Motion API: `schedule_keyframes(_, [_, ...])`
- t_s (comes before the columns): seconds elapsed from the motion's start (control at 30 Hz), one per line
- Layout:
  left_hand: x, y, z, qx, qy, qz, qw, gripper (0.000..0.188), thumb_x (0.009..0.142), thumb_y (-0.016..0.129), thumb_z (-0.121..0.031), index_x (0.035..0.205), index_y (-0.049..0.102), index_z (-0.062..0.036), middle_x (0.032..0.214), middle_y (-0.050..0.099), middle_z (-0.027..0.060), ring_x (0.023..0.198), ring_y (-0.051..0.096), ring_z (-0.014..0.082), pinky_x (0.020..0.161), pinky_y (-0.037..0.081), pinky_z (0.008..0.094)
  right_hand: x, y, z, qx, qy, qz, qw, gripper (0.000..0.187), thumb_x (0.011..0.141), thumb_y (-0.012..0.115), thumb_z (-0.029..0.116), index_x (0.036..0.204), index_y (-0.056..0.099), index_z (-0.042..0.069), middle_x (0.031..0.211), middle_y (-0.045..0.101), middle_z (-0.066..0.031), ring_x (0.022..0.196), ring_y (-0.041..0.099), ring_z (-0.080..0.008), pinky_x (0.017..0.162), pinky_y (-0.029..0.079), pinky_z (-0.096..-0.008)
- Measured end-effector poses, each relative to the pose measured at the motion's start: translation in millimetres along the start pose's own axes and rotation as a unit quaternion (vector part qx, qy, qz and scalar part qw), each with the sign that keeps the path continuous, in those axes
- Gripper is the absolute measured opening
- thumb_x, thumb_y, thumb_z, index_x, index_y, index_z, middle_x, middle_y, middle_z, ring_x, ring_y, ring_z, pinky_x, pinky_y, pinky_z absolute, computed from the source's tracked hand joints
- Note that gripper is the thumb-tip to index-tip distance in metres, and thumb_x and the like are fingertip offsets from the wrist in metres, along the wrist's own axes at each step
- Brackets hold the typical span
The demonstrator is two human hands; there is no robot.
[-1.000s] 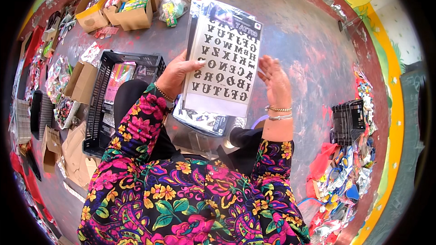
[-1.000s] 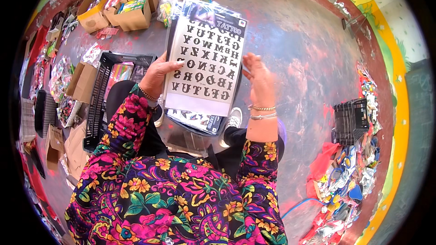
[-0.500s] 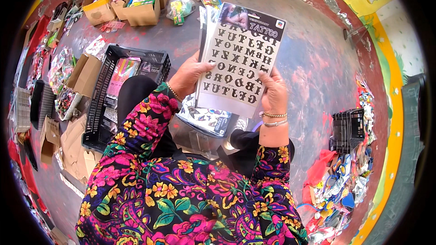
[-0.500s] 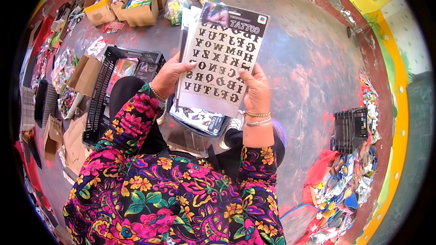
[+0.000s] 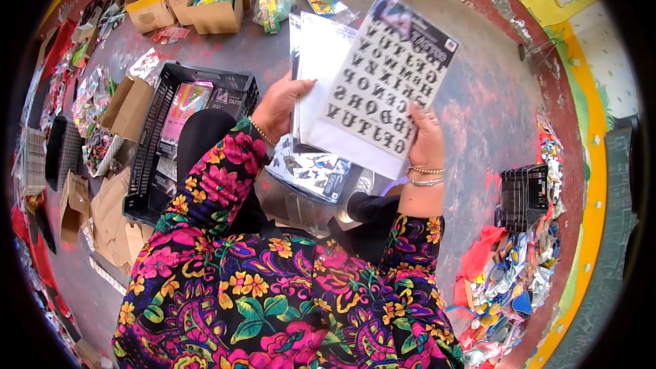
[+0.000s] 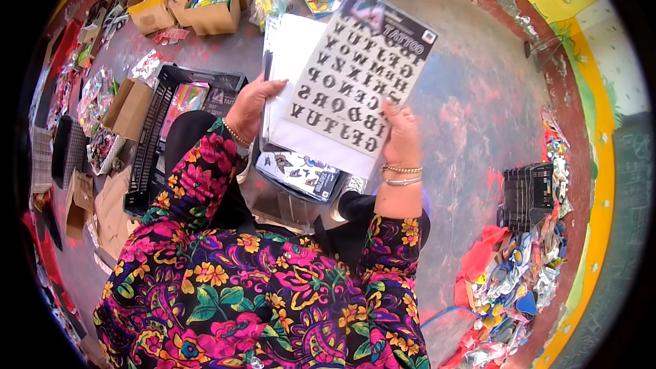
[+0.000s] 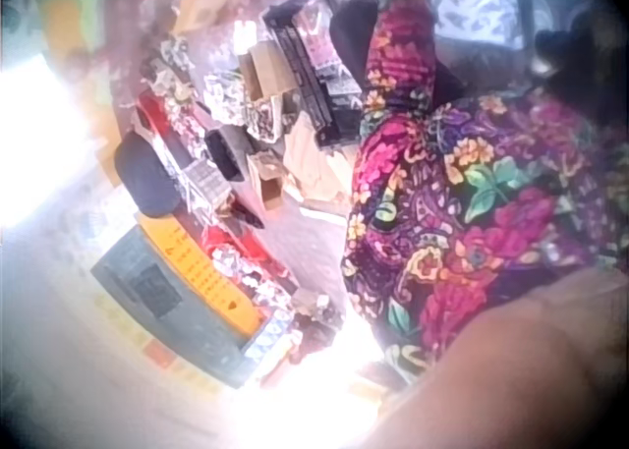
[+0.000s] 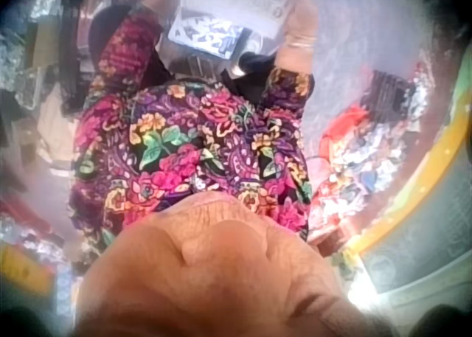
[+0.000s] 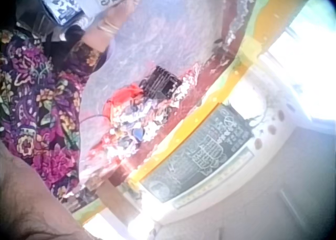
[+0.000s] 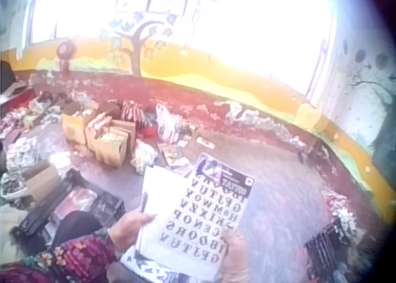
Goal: The person sits on a low stool and sorts through various sheets of temporary tattoos and stickers. They pick up sheets from a black crate, flip them over to view different designs, and place them back into the crate or onto a pile on their lap.
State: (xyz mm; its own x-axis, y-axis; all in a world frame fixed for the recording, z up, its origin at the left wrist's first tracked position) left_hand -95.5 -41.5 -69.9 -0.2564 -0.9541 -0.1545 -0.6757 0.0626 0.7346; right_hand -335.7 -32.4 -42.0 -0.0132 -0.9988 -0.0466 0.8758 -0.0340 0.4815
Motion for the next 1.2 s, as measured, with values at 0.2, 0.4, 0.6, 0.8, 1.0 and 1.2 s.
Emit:
schedule_keyframes(0.2, [12,-19,-27,0.0,0.103,-0.061,0.993,0.032,0.086,0.047,-0.005,0.116,0.042,0.0037,0.103,0.056,0.0168,0.09,0.06,0.027,0.077,0.052,0.0394,15,-31,5,-0.135,-0.082,-0.036,0.987,0.019,0.087,0.053,0.009,0.103,0.055,-0.001,0.098,0.061,-0.0083,0.082,0.061,-0.0151,0.071,0.05,-0.0287])
schedule_keyframes(0.4, [6,-62,-83,-0.012,0.25,-0.126,0.96,0.032,0.086,0.049,-0.005,0.113,0.041,0.0104,0.106,0.055,0.0211,0.092,0.06,0.0309,0.078,0.052,0.0405,16,-36,-4,-0.278,-0.089,-0.085,0.953,0.024,0.085,0.052,0.008,0.108,0.052,0.001,0.097,0.06,-0.0071,0.085,0.056,-0.0145,0.074,0.045,-0.0274])
schedule_keyframes(0.6, [-5,-56,-96,-0.056,0.251,-0.179,0.95,0.028,0.085,0.048,-0.001,0.111,0.042,0.0048,0.103,0.055,0.0186,0.092,0.059,0.03,0.081,0.05,0.0406,42,-73,-92,-0.528,0.08,0.005,0.845,0.03,0.077,0.05,0.01,0.106,0.058,0.007,0.093,0.064,-0.0134,0.083,0.061,-0.0238,0.074,0.046,-0.0353])
schedule_keyframes(0.8, [8,-58,-84,-0.09,0.207,-0.146,0.963,0.028,0.084,0.048,0.001,0.112,0.042,0.0033,0.105,0.054,0.0177,0.092,0.059,0.029,0.082,0.049,0.0405,54,-95,-176,-0.635,0.155,0.111,0.748,0.023,0.072,0.055,0.009,0.093,0.064,0.004,0.074,0.063,-0.0048,0.068,0.058,-0.0141,0.066,0.046,-0.0289])
schedule_keyframes(1.0, [4,-44,-76,-0.049,0.194,-0.165,0.966,0.031,0.088,0.045,-0.007,0.112,0.043,0.0127,0.106,0.056,0.0232,0.095,0.06,0.0308,0.082,0.051,0.0414,39,-84,-253,-0.622,0.224,0.233,0.713,0.031,0.07,0.053,0.012,0.099,0.062,0.003,0.081,0.063,-0.0147,0.077,0.061,-0.0237,0.073,0.046,-0.0315])
schedule_keyframes(1.2, [-4,-28,-72,-0.057,0.173,-0.172,0.968,0.027,0.086,0.049,-0.006,0.108,0.049,0.0102,0.102,0.059,0.0183,0.089,0.061,0.0263,0.079,0.052,0.0352,52,-78,-274,-0.693,0.213,0.338,0.6,0.036,0.067,0.053,0.01,0.102,0.061,0.004,0.09,0.063,-0.0169,0.085,0.061,-0.027,0.077,0.047,-0.0334])
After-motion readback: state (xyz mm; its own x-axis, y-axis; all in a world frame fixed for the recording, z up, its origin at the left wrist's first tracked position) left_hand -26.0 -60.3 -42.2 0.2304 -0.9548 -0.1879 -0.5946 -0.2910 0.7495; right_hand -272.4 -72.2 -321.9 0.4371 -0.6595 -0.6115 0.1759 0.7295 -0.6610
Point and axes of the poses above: each hand's wrist, its own x-axis towards the middle knuckle, its own y-axis out of the palm, z = x × y, the point moved 6 cm from there along x, towards the middle knuckle
